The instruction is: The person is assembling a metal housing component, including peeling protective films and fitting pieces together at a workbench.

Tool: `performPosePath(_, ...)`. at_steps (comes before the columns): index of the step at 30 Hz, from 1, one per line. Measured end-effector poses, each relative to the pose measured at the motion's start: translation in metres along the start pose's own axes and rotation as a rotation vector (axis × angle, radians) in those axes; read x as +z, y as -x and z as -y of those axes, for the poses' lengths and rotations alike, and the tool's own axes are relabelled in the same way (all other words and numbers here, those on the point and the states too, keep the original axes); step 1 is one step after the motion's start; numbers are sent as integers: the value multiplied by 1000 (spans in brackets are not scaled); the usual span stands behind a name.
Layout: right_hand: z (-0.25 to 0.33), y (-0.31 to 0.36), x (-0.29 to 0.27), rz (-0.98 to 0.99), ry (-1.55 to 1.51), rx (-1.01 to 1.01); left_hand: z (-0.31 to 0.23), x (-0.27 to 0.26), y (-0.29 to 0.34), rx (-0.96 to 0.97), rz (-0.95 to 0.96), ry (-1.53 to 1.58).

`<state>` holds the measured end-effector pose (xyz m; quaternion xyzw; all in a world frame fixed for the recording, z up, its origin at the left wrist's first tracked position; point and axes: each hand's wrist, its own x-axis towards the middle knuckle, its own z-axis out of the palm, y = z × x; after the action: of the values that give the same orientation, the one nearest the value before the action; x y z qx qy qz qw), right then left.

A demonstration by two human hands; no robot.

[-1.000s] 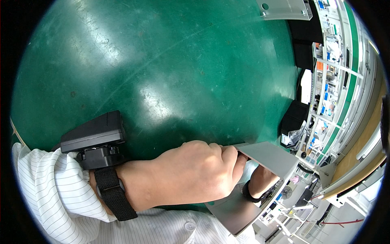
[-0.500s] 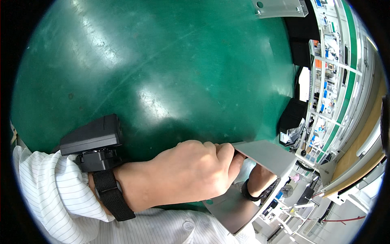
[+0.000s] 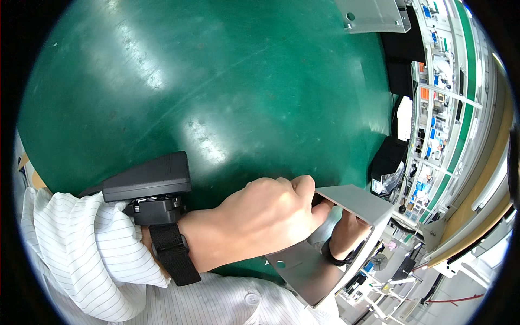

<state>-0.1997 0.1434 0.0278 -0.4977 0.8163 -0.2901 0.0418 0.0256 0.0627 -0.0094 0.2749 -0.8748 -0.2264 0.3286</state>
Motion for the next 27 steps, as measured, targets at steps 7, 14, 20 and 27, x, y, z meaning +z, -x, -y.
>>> performPosePath(7, -10, -1, -4, -23, 4, -24, -3, 4, -8, -30, 65, -13)
performPosePath(14, -14, -1, -3, -30, -31, 24, -8, 10, -9, -75, 49, -94)
performPosePath(20, -13, -1, -3, -22, -102, 61, -10, 10, -9, -68, 102, -128)
performPosePath(27, -5, -1, -2, -28, -32, -14, -9, 12, -8, -91, 12, -82)
